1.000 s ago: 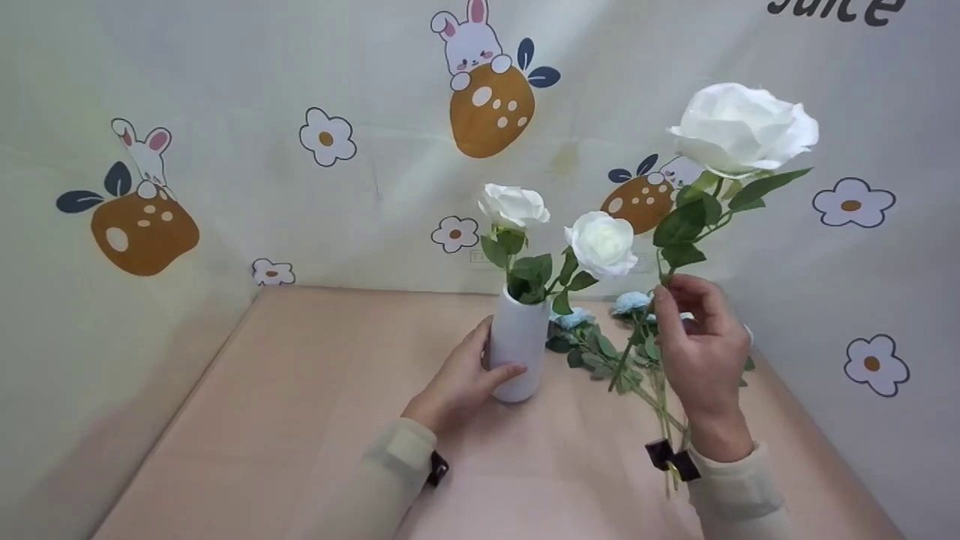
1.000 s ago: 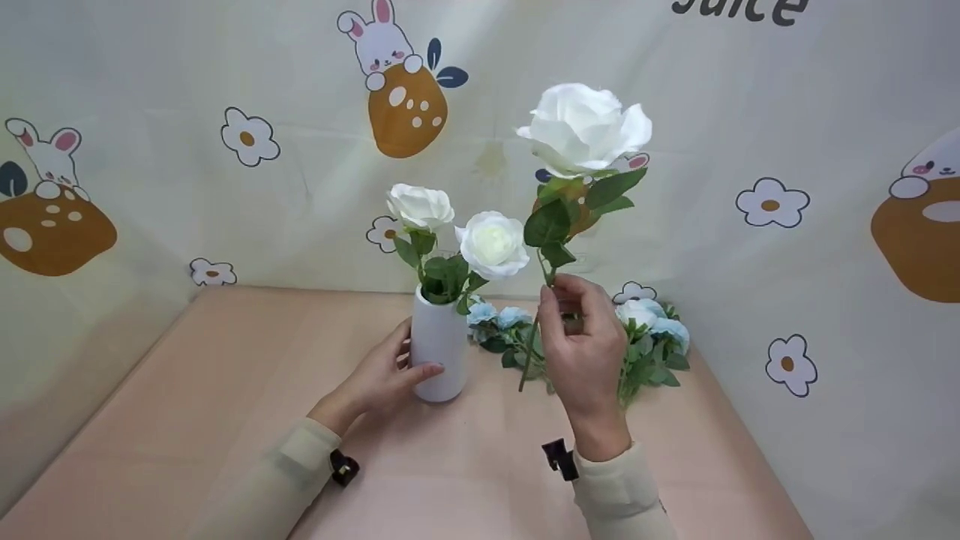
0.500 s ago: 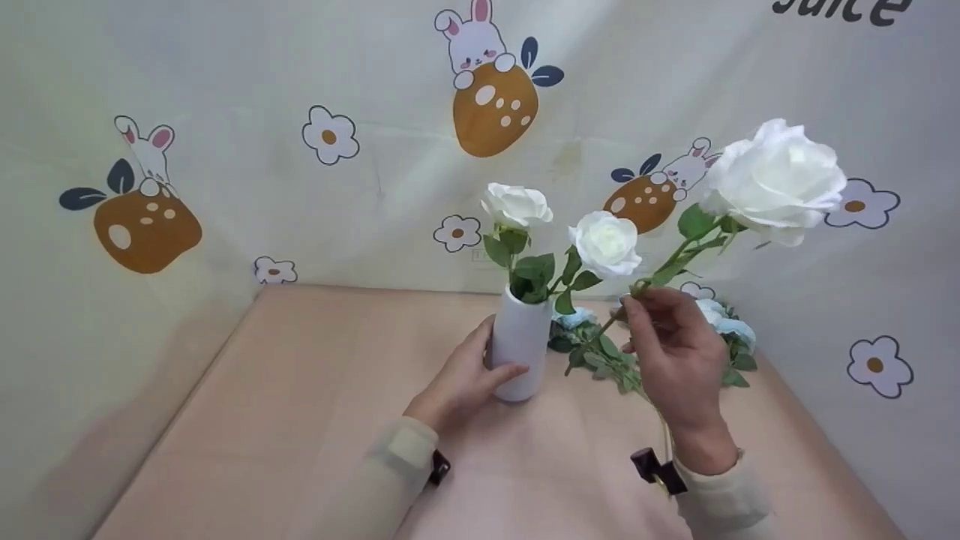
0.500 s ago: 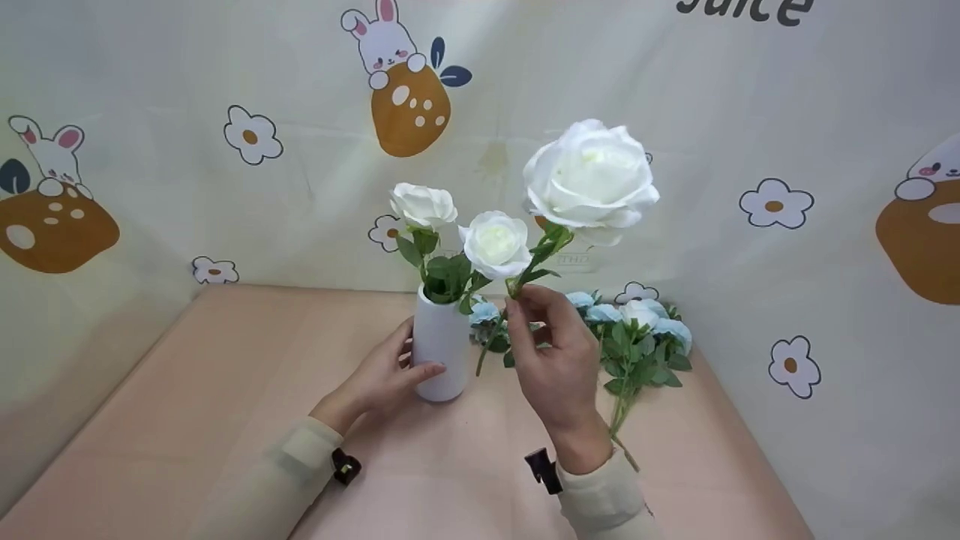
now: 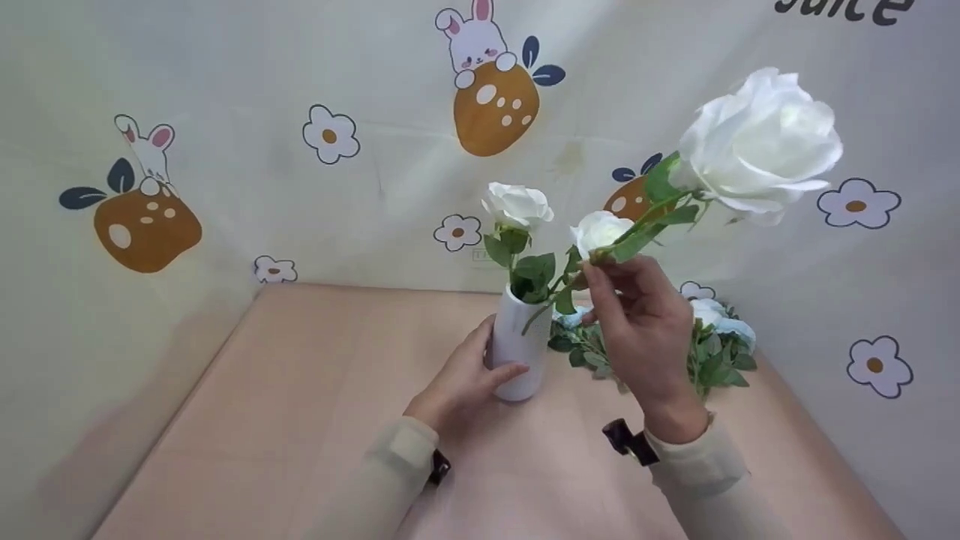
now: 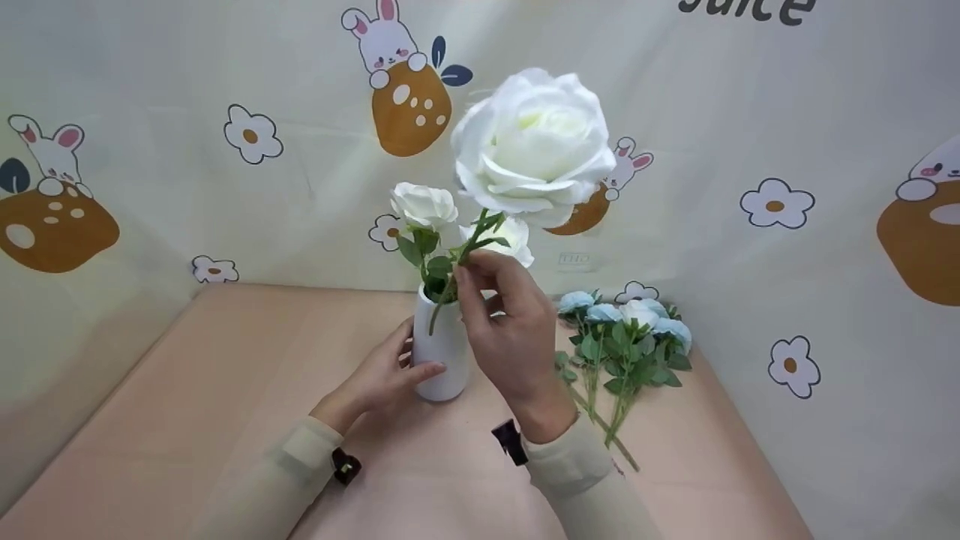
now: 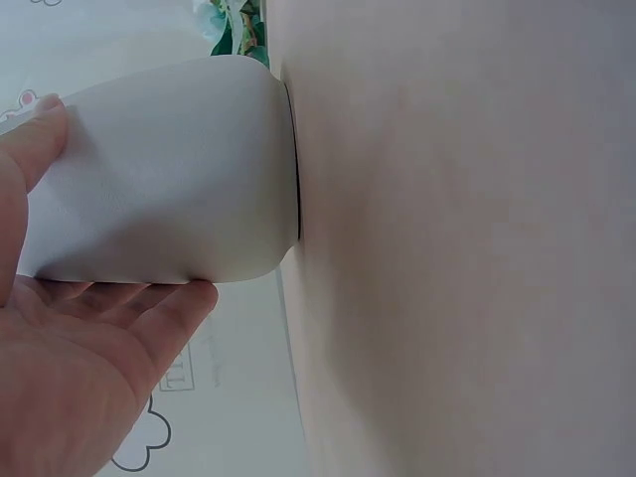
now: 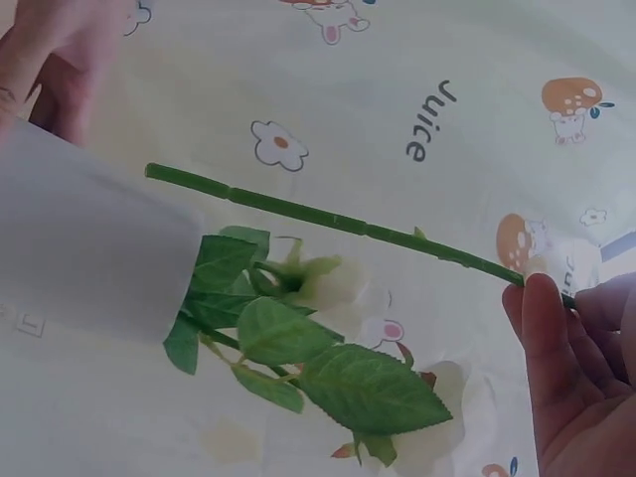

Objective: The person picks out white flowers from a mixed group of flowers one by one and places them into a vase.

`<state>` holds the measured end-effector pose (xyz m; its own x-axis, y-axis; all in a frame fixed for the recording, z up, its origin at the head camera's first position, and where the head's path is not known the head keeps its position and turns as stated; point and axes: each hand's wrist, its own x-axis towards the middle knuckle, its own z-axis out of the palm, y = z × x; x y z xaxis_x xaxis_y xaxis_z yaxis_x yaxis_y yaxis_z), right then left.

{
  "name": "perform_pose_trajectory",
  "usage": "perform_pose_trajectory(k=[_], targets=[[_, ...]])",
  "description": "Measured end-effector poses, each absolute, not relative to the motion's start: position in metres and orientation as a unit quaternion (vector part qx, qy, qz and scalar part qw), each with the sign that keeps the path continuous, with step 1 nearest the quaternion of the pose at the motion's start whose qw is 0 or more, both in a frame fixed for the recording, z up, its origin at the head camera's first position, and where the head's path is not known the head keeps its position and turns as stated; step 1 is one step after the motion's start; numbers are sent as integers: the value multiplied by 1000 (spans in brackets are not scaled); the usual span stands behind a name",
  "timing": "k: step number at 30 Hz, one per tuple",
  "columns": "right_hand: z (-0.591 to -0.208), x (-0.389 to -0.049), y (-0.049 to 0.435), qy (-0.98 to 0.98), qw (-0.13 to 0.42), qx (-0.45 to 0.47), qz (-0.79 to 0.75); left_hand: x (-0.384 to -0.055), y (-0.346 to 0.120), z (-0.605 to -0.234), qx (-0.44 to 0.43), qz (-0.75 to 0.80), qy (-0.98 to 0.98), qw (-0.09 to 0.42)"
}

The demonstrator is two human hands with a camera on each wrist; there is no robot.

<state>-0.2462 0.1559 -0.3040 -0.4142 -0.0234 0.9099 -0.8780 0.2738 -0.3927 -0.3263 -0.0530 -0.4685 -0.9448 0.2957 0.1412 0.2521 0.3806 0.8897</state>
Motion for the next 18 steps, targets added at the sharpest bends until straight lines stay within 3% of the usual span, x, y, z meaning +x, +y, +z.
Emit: perform_pose_trajectory(k=[13, 18], targets=[[-295, -265, 145, -641, 485, 321, 501, -325, -52, -470, 159, 538, 827, 23], [-296, -272, 141, -655, 482, 308, 494, -327, -52, -468, 160, 536, 829, 16]])
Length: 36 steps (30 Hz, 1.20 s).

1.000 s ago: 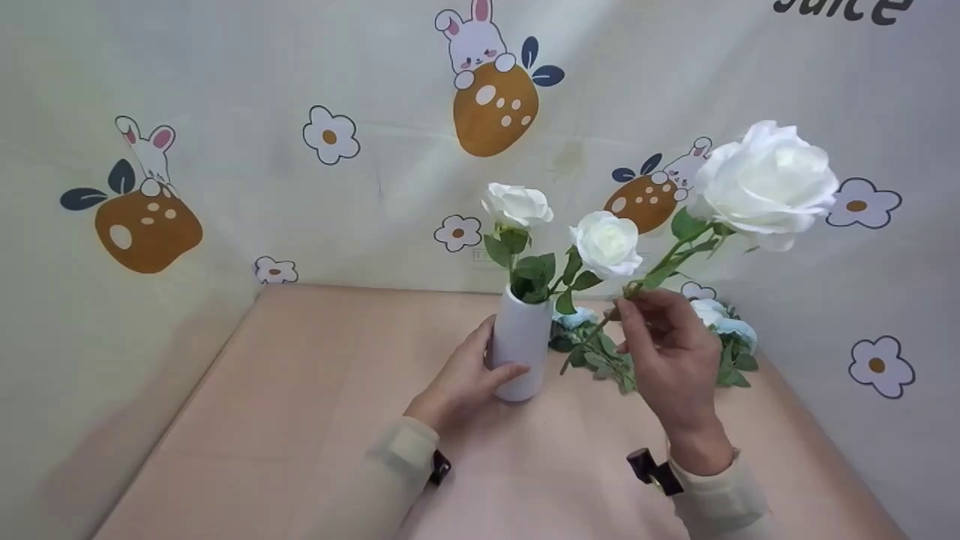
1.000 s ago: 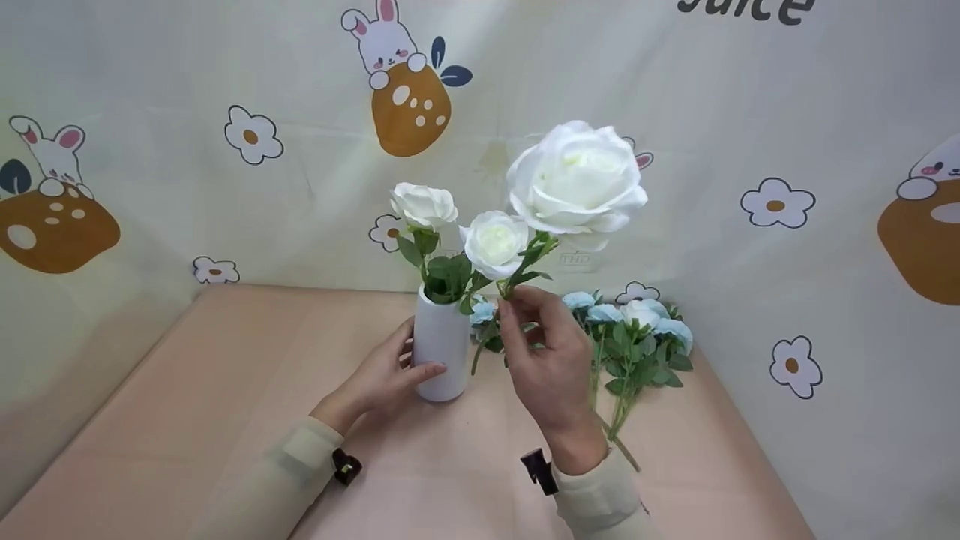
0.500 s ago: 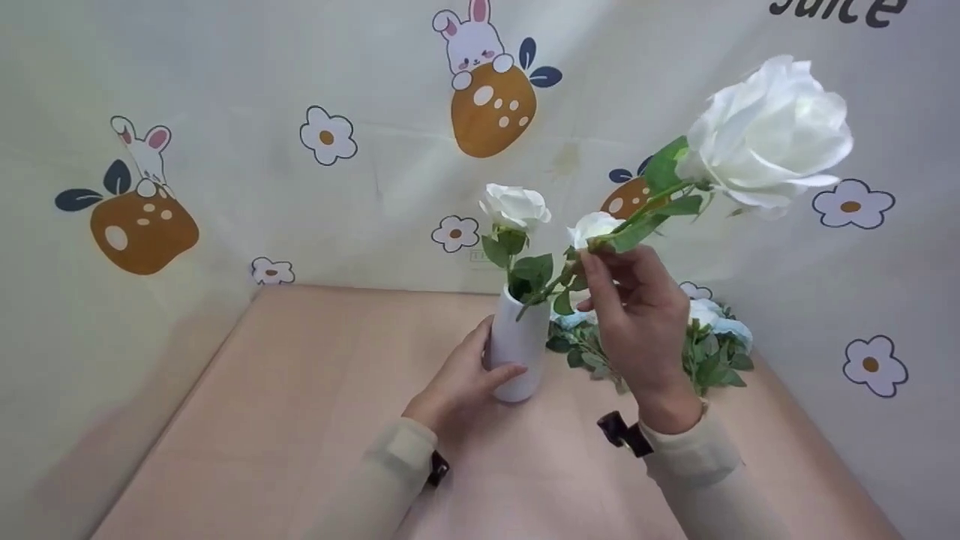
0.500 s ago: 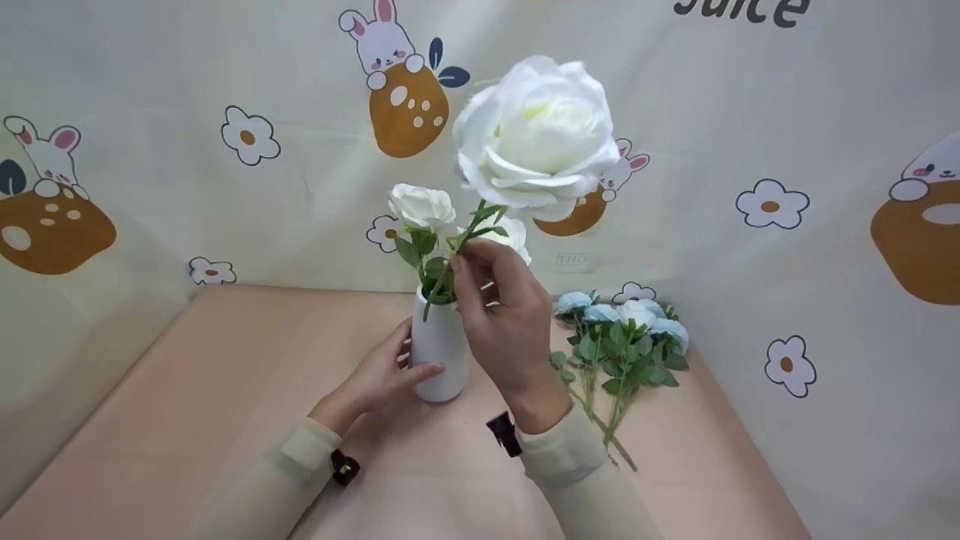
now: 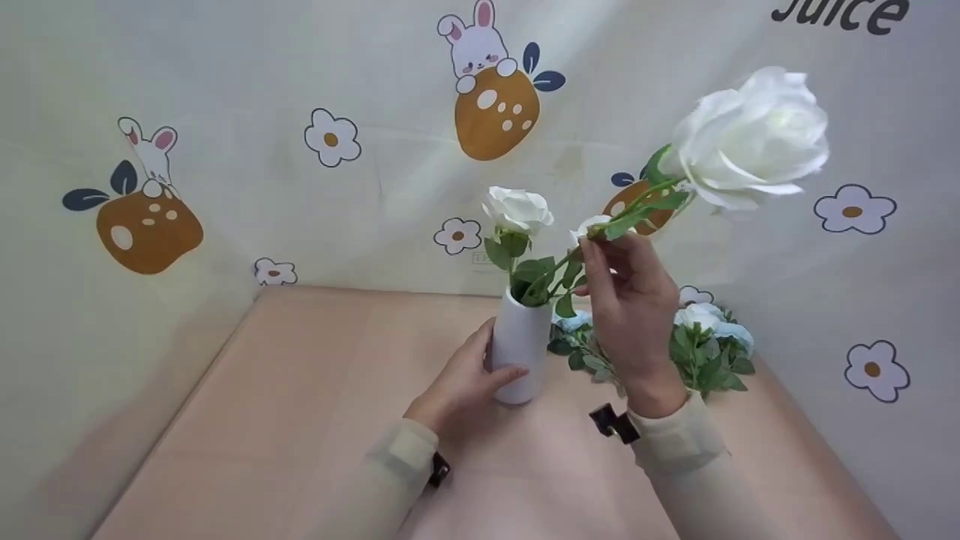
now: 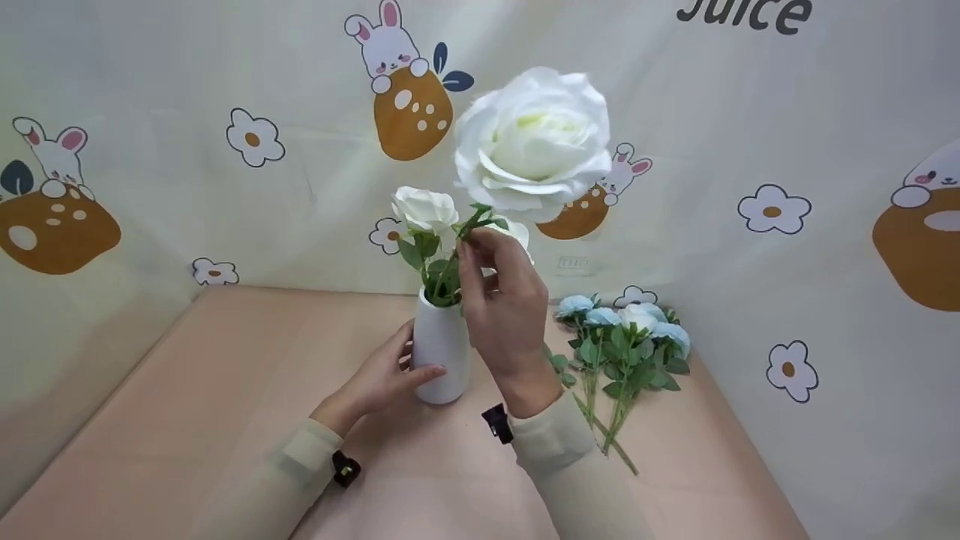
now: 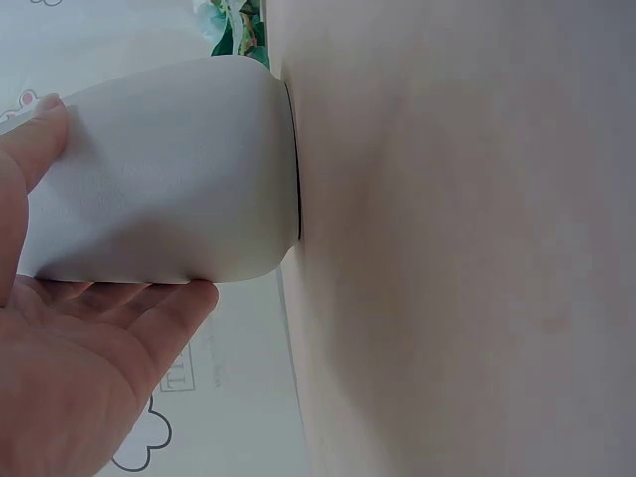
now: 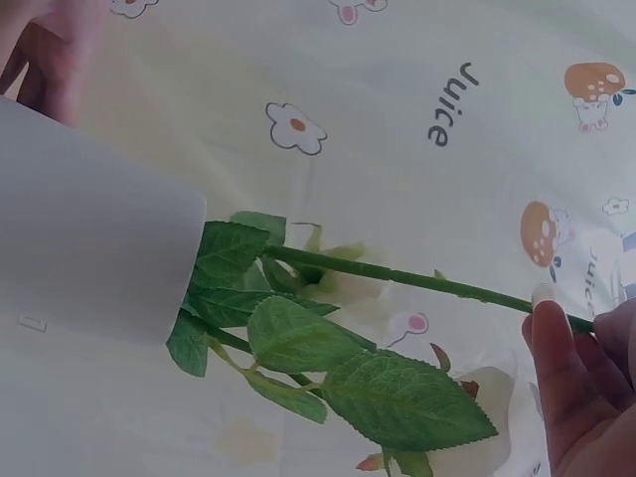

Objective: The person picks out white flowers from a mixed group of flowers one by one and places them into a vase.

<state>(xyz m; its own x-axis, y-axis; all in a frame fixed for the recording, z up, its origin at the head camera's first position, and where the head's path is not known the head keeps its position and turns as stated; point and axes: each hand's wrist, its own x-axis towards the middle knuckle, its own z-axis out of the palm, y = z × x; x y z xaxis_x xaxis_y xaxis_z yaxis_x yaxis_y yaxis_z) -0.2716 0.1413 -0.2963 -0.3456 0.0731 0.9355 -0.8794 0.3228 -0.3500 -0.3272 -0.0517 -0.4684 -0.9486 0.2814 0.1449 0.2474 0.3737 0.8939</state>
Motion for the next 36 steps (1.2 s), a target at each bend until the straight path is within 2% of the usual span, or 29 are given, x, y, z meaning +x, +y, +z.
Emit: perform_pose_trajectory(k=[7, 16, 30, 36], targets=[[-304, -278, 136, -728, 436, 270, 456, -329, -50, -468, 158, 539, 827, 17], [-319, -290, 127, -808, 401, 224, 369, -328, -50, -468, 158, 535, 829, 25], [-333, -303, 123, -906, 233, 123, 329, -325, -52, -469, 179, 519, 836, 4], [-335, -299, 122, -895, 242, 130, 352, -326, -51, -469, 175, 518, 837, 0]])
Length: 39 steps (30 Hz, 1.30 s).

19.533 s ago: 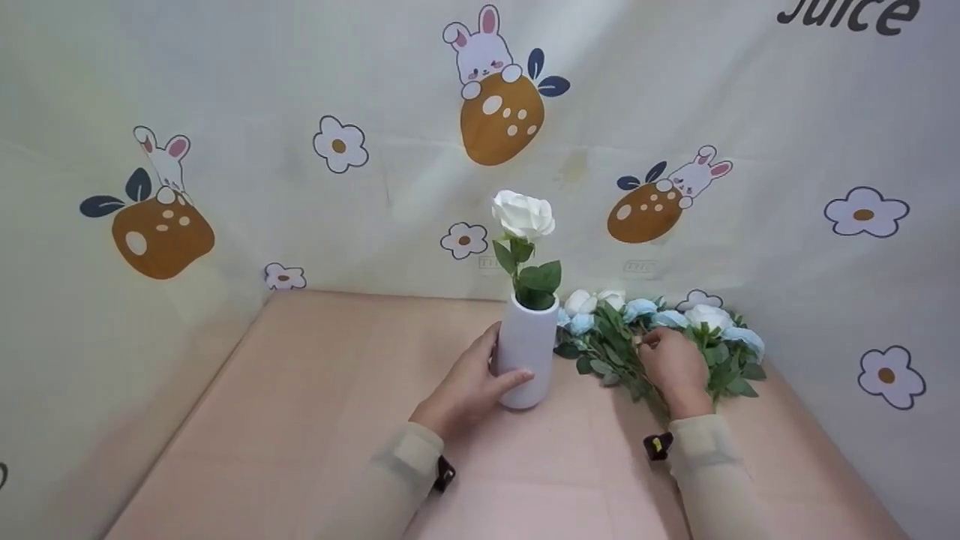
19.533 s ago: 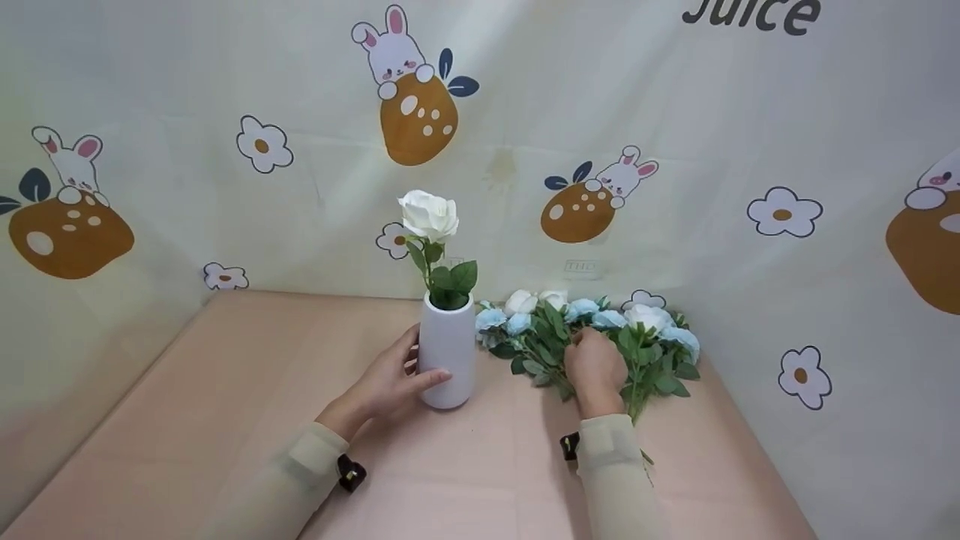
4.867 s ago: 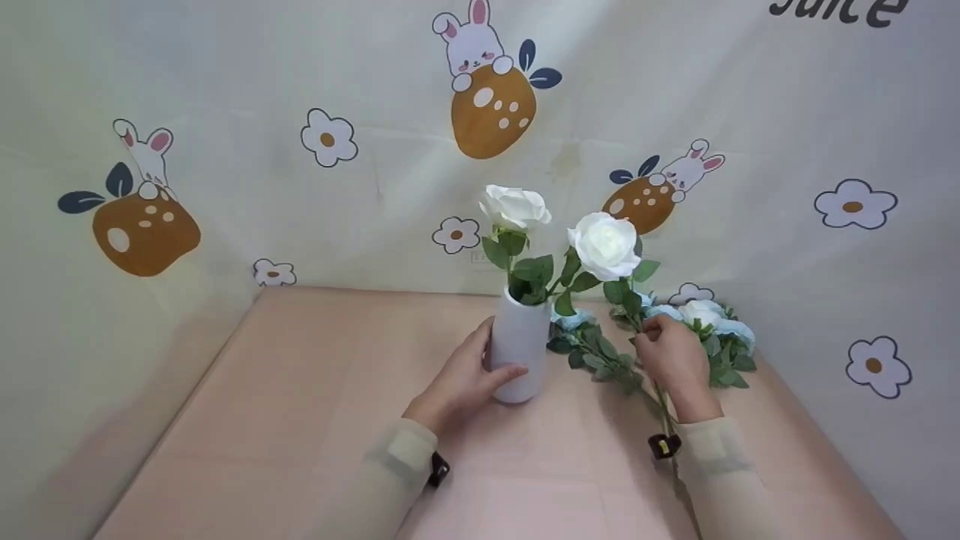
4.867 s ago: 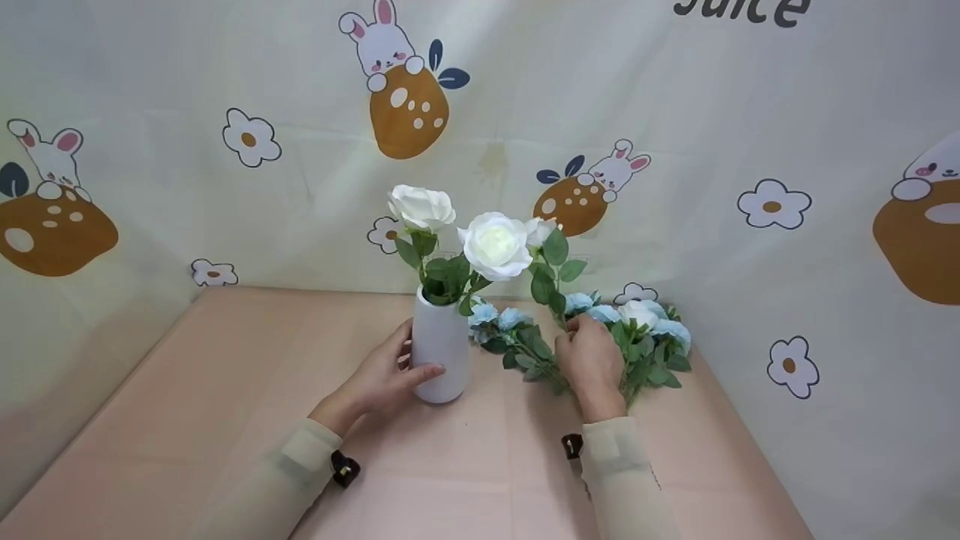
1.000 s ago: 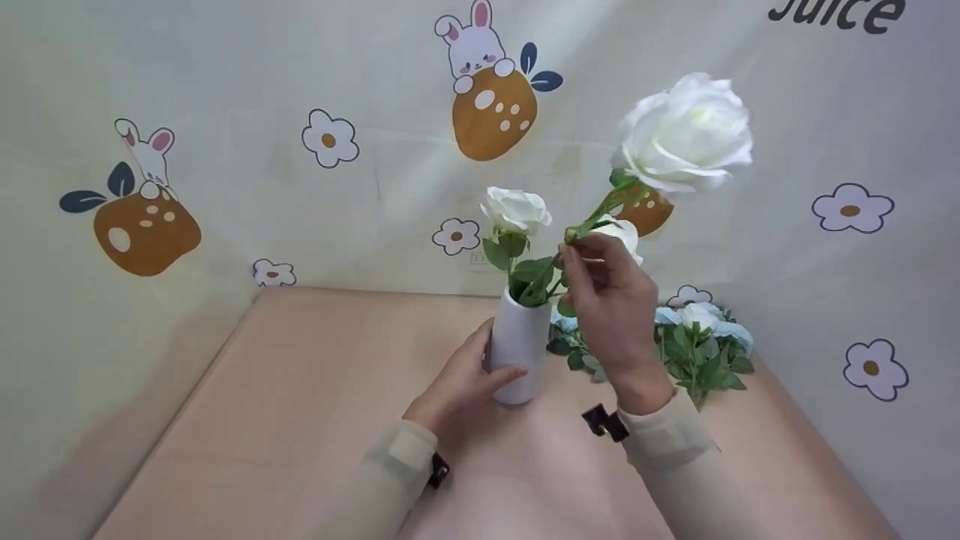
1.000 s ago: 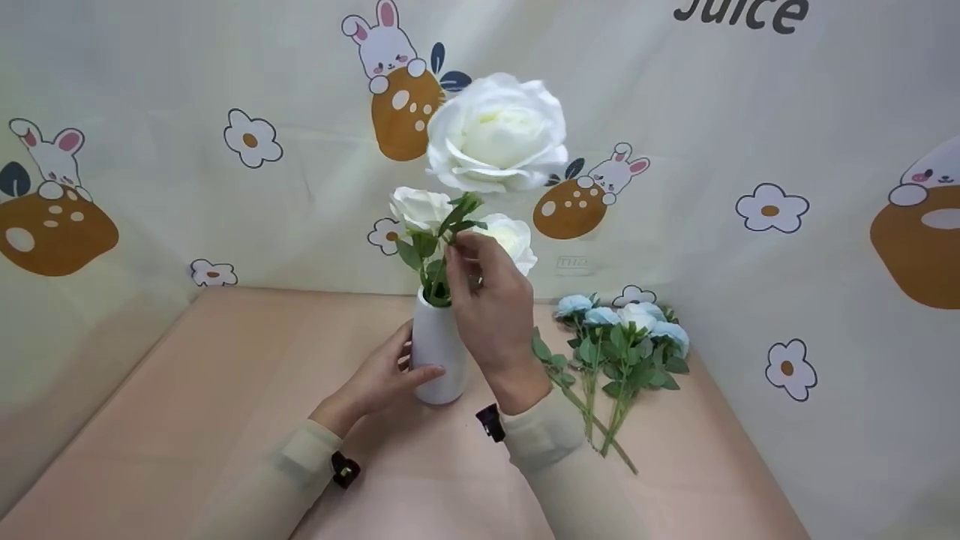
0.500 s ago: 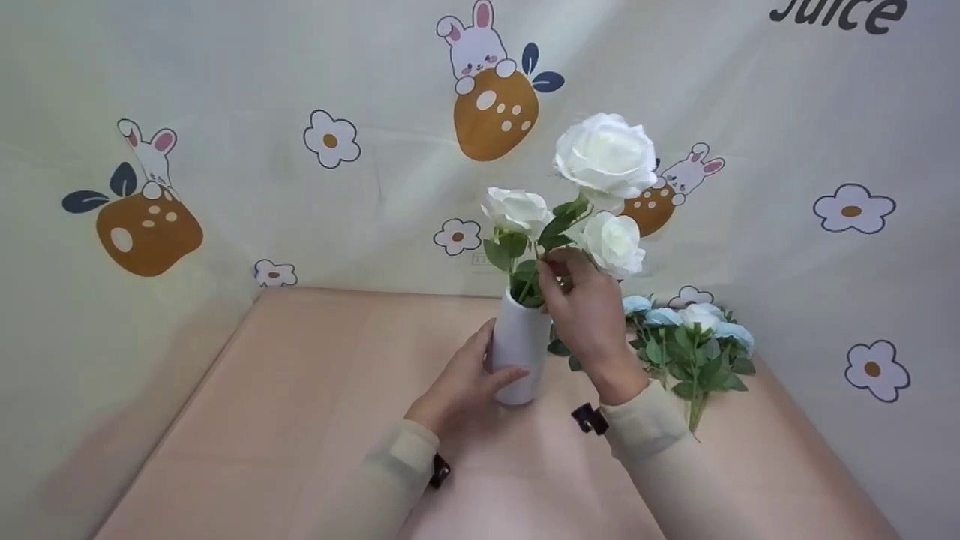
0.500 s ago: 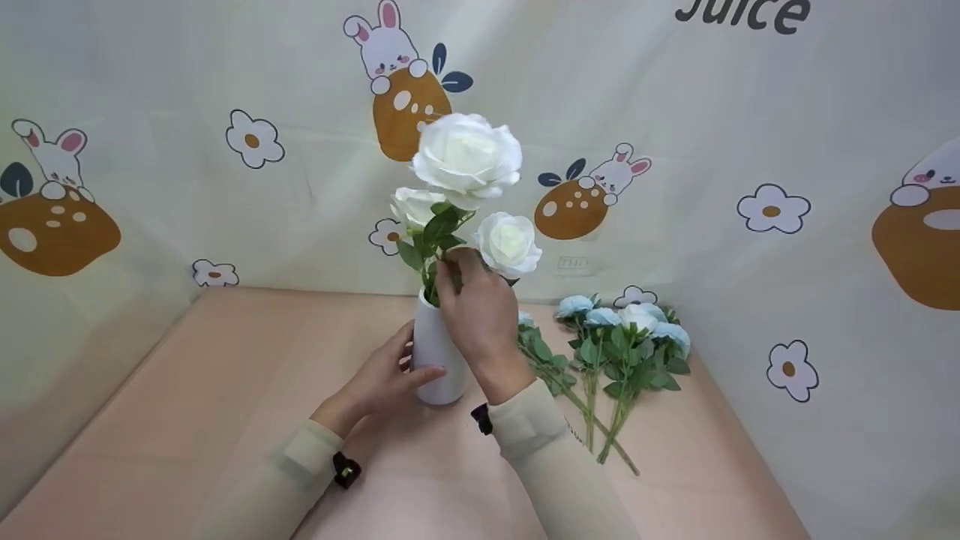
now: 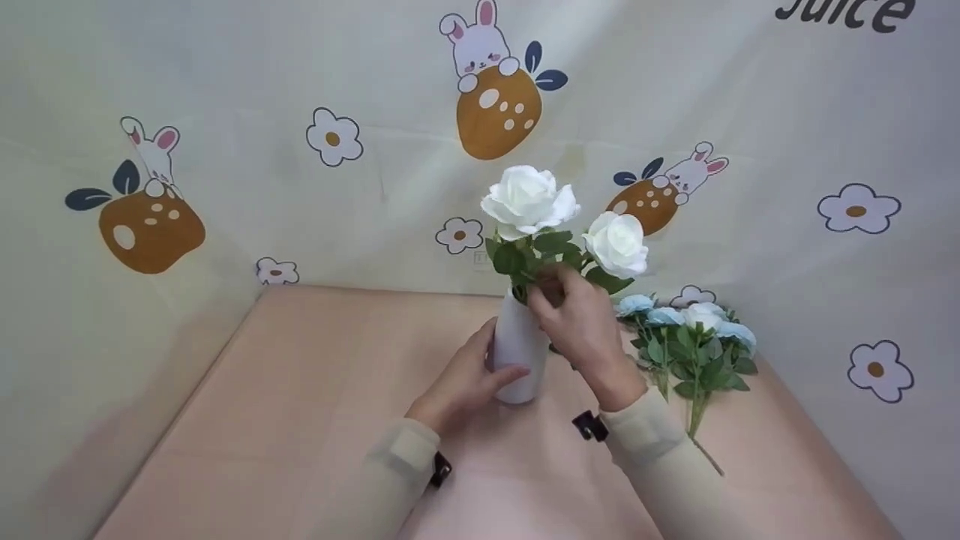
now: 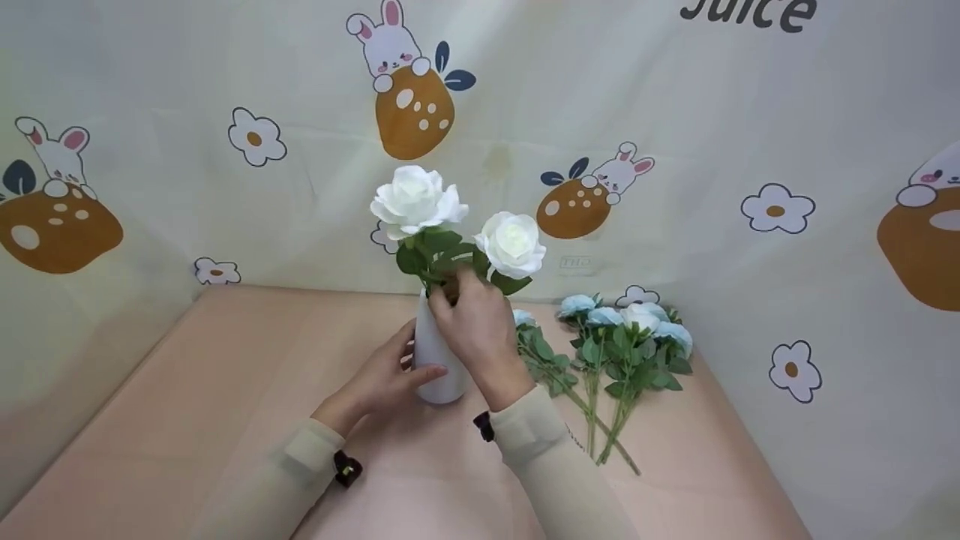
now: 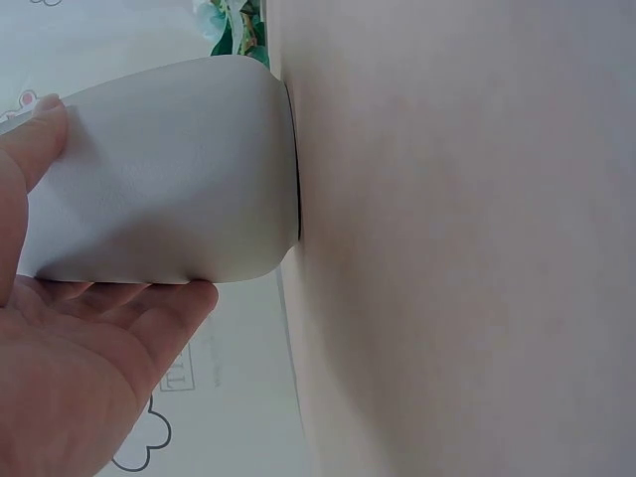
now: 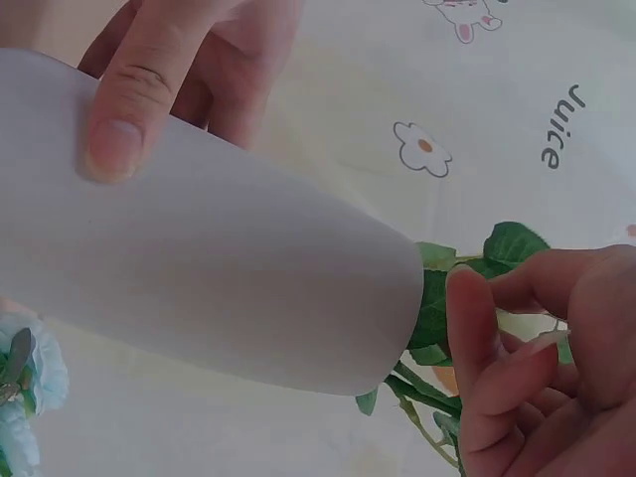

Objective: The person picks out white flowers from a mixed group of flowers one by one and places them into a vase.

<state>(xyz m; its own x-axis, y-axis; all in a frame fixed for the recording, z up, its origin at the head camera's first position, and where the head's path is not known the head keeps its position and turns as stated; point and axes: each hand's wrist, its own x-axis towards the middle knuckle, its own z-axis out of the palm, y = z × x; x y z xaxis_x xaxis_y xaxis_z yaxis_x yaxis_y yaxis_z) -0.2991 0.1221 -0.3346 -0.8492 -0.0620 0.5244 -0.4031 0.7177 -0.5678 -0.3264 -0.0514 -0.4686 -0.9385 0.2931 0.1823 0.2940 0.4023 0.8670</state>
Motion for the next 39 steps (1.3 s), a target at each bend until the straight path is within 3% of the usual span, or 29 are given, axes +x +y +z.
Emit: perform_pose_trajectory(k=[24, 39], targets=[[-352, -267, 144, -853, 346, 213, 327, -327, -52, -470, -190, -516, -835, 14], [-381, -268, 175, -873, 326, 188, 311, -327, -51, -470, -175, -518, -837, 6]])
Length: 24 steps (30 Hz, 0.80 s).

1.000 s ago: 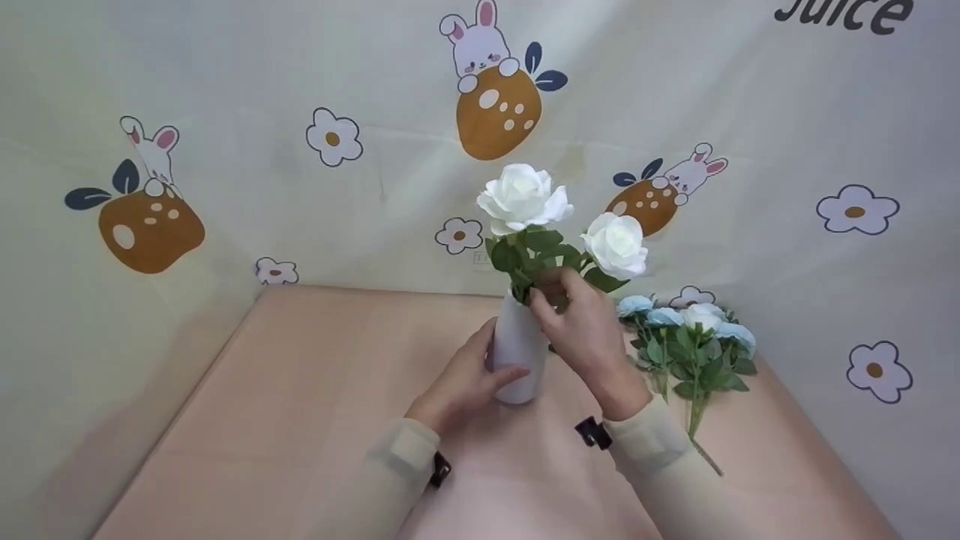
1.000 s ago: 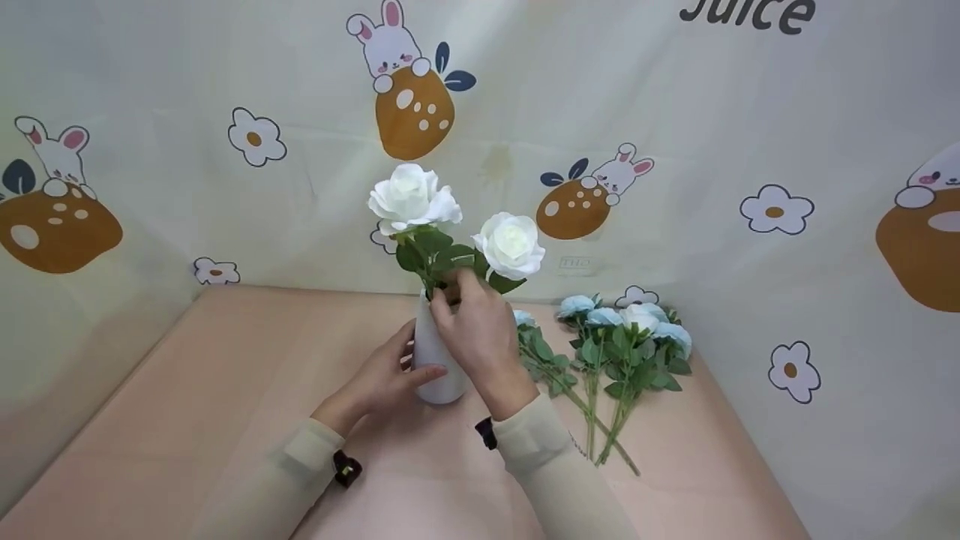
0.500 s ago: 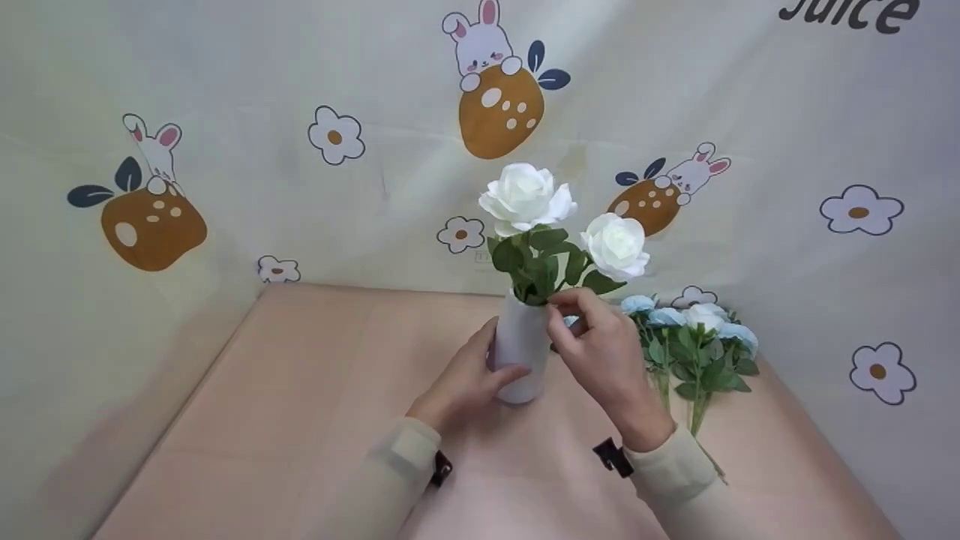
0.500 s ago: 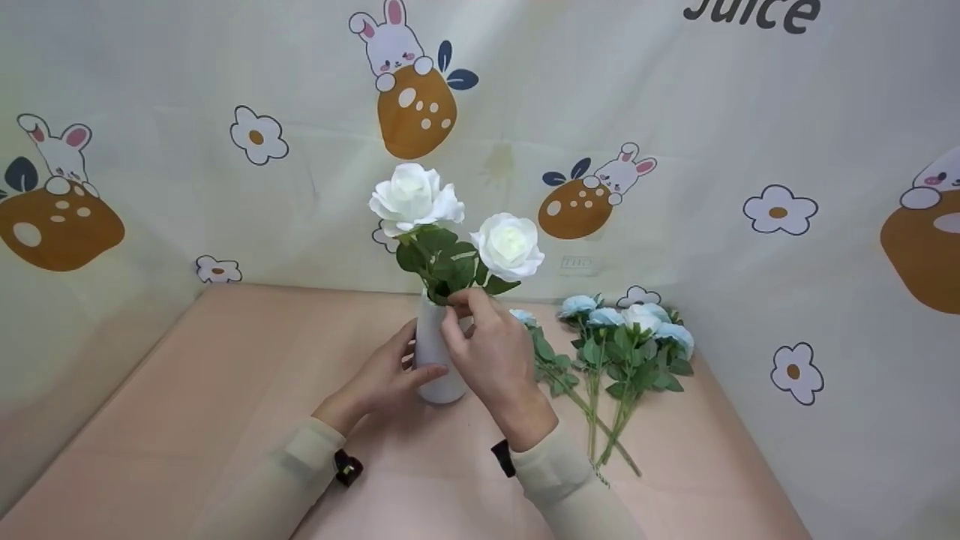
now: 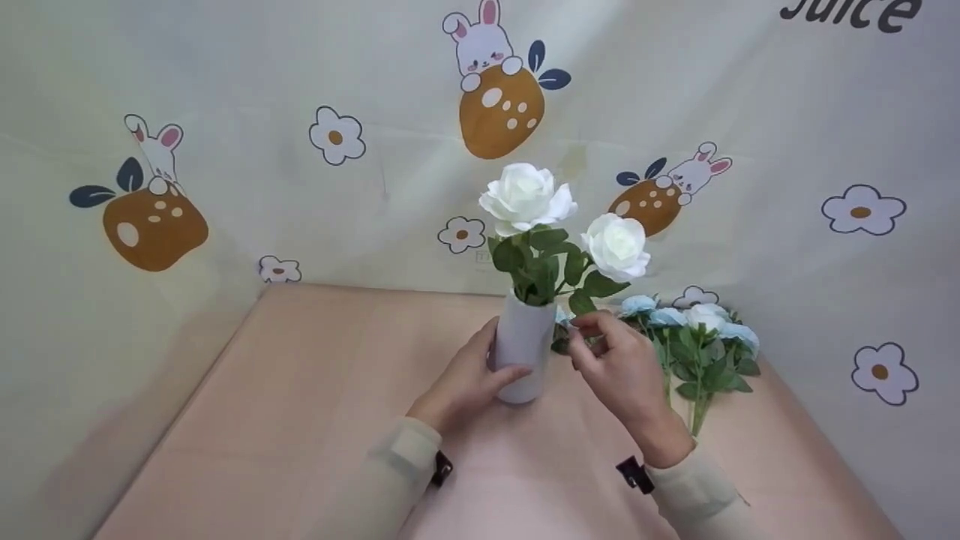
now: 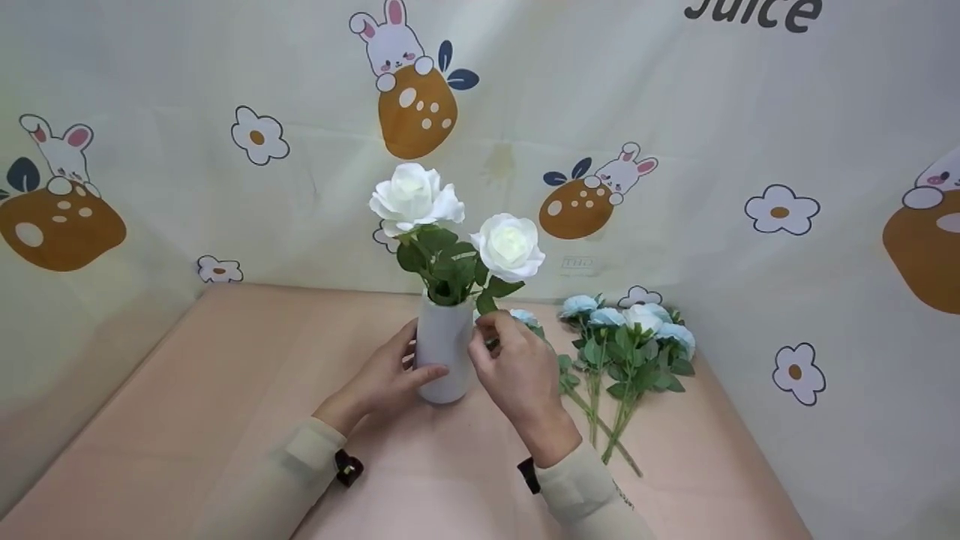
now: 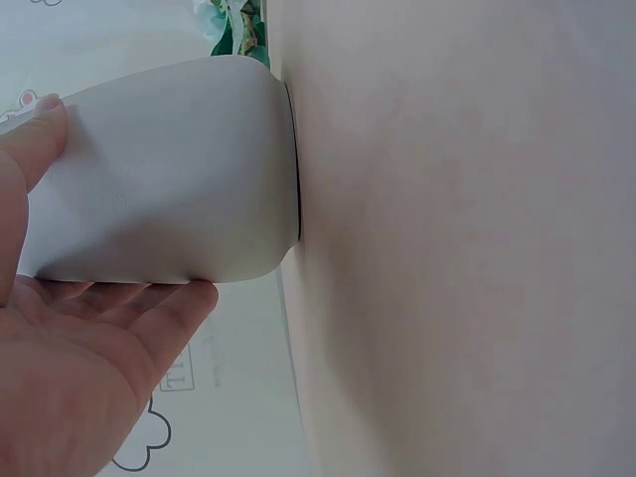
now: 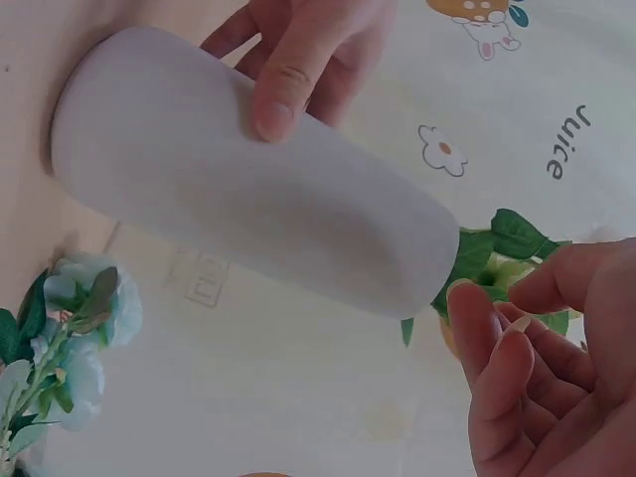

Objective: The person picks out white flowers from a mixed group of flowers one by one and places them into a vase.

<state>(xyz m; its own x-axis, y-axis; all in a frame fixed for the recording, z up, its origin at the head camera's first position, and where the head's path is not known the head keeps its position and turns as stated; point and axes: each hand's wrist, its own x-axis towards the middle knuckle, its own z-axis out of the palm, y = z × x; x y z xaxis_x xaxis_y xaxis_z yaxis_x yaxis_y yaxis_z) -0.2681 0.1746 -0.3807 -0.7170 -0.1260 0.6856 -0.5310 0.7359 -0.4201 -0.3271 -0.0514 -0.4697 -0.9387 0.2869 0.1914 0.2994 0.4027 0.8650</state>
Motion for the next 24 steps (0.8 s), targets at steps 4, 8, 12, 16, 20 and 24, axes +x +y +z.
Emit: perform_pose_trajectory(k=[4, 8, 12, 16, 20, 24], targets=[[-390, -272, 183, -878, 323, 179, 304, -327, -51, -470, -169, -527, -833, 1], [-399, -276, 192, -885, 321, 162, 295, -326, -51, -469, -161, -535, -830, -8], [-407, -280, 202, -896, 299, 136, 298, -326, -51, -469, -159, -532, -832, -11], [-413, -285, 213, -912, 251, 99, 307, -327, -51, -470, -166, -522, -836, -6], [-419, -293, 226, -927, 223, 70, 294, -327, -52, -470, -167, -519, -838, -4], [-428, -301, 242, -936, 200, 49, 285, -326, -51, -469, -164, -519, -839, -8]])
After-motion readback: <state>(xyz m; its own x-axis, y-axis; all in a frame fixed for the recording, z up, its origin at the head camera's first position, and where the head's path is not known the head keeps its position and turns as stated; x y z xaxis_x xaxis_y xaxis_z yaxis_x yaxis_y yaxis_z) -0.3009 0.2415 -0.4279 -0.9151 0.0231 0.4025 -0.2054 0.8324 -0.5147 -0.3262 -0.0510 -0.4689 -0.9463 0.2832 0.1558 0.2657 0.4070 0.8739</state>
